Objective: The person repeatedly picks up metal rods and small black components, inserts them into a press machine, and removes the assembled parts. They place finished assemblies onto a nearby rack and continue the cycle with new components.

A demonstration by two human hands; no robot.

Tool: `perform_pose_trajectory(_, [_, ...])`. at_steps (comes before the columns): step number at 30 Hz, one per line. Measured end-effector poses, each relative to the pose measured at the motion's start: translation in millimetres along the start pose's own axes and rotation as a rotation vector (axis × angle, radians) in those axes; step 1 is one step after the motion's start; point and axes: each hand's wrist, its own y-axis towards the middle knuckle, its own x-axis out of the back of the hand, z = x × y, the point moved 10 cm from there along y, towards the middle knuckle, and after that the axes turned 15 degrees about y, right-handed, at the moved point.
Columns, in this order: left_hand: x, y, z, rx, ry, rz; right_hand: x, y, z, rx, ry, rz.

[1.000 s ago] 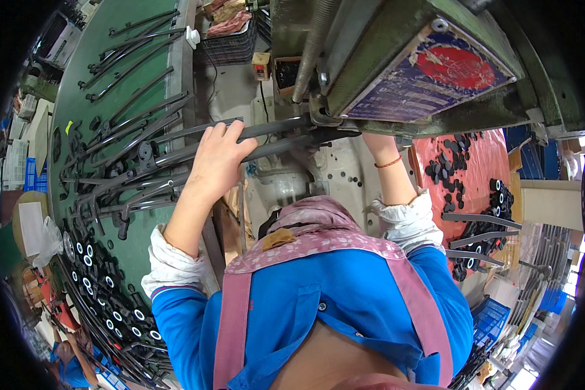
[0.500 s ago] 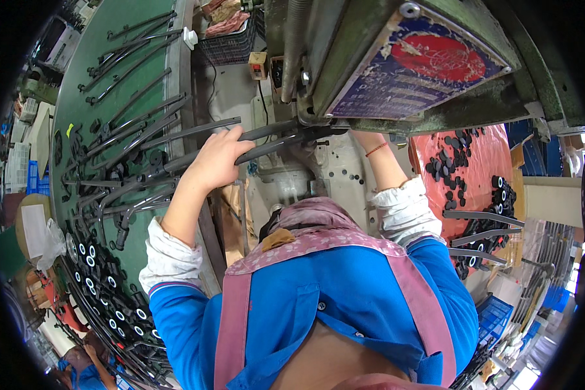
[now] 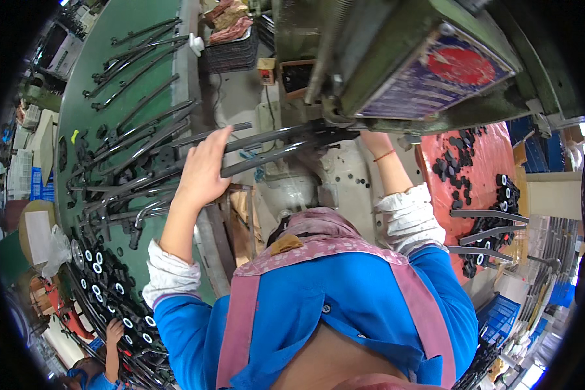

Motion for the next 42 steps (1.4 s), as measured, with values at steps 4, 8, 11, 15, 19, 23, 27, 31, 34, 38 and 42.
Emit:
perform_pose_trajectory(4, [-27, -28, 45, 0.12, 0.257, 0.297, 5, -5, -33, -0.091, 0.037, -0.001])
perform_pose_trajectory(8, [-26, -33, 42, 0.107, 0.249, 0.12, 4, -14, -85, -0.297, 0.077, -0.003])
perform_pose_trajectory(11, [-26, -36, 43, 0.142, 0.221, 0.099, 0, -10, -85, -0.117, 0.103, 0.018])
perform_pose_trajectory(15, [-22, -38, 40, 0.146, 0.218, 0.096, 2, -8, -70, 0.058, -0.008, 0.024])
perform_pose_trajectory(19, [-21, -39, 39, 0.157, 0.205, 0.079, 10, -5, -54, 0.067, 0.041, -0.026])
perform_pose_trajectory(23, [-19, -39, 39, 0.156, 0.209, 0.056, 10, -3, -34, 0.113, 0.135, -0.021])
perform_pose_trajectory(27, [-15, -38, 37, 0.149, 0.205, 0.079, 1, 5, -33, 0.083, -0.1, 0.069])
perform_pose_trajectory(31, [5, -39, 33, 0.145, 0.215, 0.013, 18, 15, -33, 0.205, -0.045, -0.005])
perform_pose_trajectory(34, [23, -51, 19, 0.112, 0.216, -0.068, 53, 11, -84, -0.132, 0.522, -0.136])
perform_pose_trajectory(38, [16, -83, -10, 0.097, 0.178, -0.027, 50, 2, -127, -0.54, 1.081, -0.174])
perform_pose_trajectory(42, [-9, -110, -36, 0.076, 0.132, 0.073, 28, 49, -88, -0.302, 0.531, 0.004])
